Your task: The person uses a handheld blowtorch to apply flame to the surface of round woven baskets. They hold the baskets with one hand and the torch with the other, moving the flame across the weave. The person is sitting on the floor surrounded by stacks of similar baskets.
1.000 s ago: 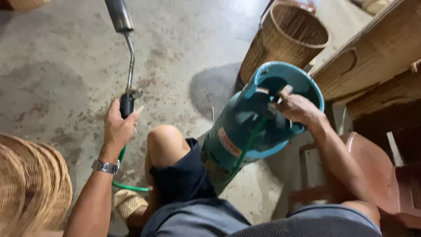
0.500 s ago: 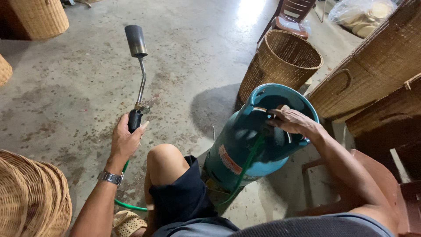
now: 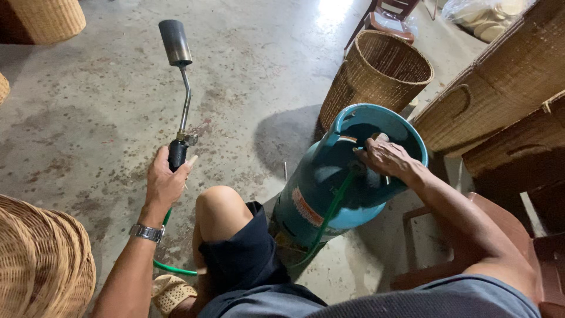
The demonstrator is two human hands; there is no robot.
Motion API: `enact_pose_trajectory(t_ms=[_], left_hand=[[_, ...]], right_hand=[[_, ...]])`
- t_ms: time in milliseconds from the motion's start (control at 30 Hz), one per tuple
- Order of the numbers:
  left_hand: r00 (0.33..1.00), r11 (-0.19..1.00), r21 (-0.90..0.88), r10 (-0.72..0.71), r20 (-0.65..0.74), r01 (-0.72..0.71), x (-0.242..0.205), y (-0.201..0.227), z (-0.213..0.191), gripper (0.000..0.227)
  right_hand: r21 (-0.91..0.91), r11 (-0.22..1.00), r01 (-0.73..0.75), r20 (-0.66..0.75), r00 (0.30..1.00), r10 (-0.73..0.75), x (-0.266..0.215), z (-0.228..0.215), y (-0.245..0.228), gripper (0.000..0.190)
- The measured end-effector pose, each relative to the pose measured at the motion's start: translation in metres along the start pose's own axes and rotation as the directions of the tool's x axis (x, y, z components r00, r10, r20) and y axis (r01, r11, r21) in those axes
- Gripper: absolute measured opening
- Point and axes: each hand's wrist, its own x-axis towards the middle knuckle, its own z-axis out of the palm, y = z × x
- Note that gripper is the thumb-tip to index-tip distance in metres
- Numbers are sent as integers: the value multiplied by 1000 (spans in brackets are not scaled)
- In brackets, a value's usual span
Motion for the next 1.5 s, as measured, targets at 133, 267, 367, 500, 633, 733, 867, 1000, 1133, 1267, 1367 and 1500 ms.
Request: enact_pose_trajectory(t_ms=[133,267,367,500,633,733,867,1000,1133,1267,1367,1500], left_hand=[[999,997,59,50,-1,-50,0,-4,1,30],[991,972,202,130,-26,-122,5,-8,4,32],[987,957,253,159,-35,-145,8,-9,8,36],[976,929,310,217,-6,-204,10,-11,12,38],[955,888,362,296,22,-284,13,-14,16,38],[931,840,425,365,15,-337,19,-12,25,36],[944,830,456,318,87,-321,26,-1,31,39],[839,702,464,486,243,-541,37,29,39,48],[733,625,384,560,387,-680,36,83,62,42],[600,554,257,627,497,-792,19,131,84,45],[651,742,196,391,650,-641,2,153,97,54],[583,775,15,462,669,-632,-13,156,113,45]], right_hand=[[34,995,-97,-14,995,97,4,5,-1,55],[126,978,-165,40,986,161,2,-2,-7,58],[136,967,-217,78,975,208,6,-7,-11,61],[150,956,-251,76,967,242,5,-3,-11,63],[118,950,-288,110,955,276,7,-1,-12,63],[50,967,-251,135,961,243,2,-12,-20,48],[19,948,-318,-137,938,317,-36,-45,-53,41],[536,825,181,-671,684,286,-77,-38,-112,34],[712,619,332,-471,879,71,-46,29,-200,52],[901,-153,407,-423,900,-101,-15,84,-277,89],[959,-105,262,-281,922,-266,9,106,-309,78],[851,-226,475,-519,826,-219,3,95,-330,88]])
